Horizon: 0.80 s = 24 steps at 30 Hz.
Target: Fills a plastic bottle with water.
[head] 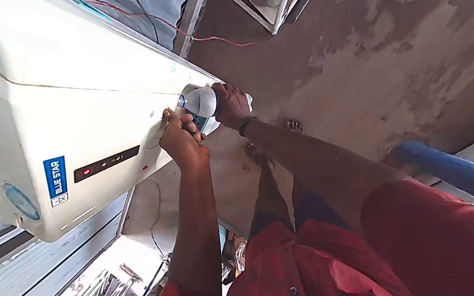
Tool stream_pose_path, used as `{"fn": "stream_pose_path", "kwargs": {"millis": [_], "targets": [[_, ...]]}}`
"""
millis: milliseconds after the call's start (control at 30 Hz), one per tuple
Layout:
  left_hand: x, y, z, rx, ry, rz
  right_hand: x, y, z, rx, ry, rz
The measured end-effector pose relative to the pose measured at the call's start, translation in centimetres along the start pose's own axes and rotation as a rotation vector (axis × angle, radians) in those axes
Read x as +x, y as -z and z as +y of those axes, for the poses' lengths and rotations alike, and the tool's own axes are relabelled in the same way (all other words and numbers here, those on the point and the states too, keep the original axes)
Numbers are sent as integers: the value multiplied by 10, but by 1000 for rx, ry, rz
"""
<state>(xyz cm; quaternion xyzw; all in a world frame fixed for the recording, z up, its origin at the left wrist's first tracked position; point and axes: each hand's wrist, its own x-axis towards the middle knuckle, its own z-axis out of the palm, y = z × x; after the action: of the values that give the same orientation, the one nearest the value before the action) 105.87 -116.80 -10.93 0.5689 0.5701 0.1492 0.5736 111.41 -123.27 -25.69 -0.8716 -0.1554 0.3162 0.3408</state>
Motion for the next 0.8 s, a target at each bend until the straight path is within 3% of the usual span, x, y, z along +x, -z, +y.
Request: {"fn": "stream_pose_path", "kwargs": {"millis": [133,267,433,600,733,800], "targets": [[-9,13,-2,37,-21,-51,-2,3,3,-6,-4,-9],[-34,46,-2,64,-44,-222,-6,10,15,3,5,-14],[-81,114,-20,62,165,-416,-25,33,37,55,5,-31],[-140,222,-73,250,459,-338,-81,100,28,42,76,-33],[-199,318,-127,288,683,-167,-141,165,-22,-69,25,-112],[-231,355,-155,314,801,-90,-166,182,-38,-79,126,-104]]}}
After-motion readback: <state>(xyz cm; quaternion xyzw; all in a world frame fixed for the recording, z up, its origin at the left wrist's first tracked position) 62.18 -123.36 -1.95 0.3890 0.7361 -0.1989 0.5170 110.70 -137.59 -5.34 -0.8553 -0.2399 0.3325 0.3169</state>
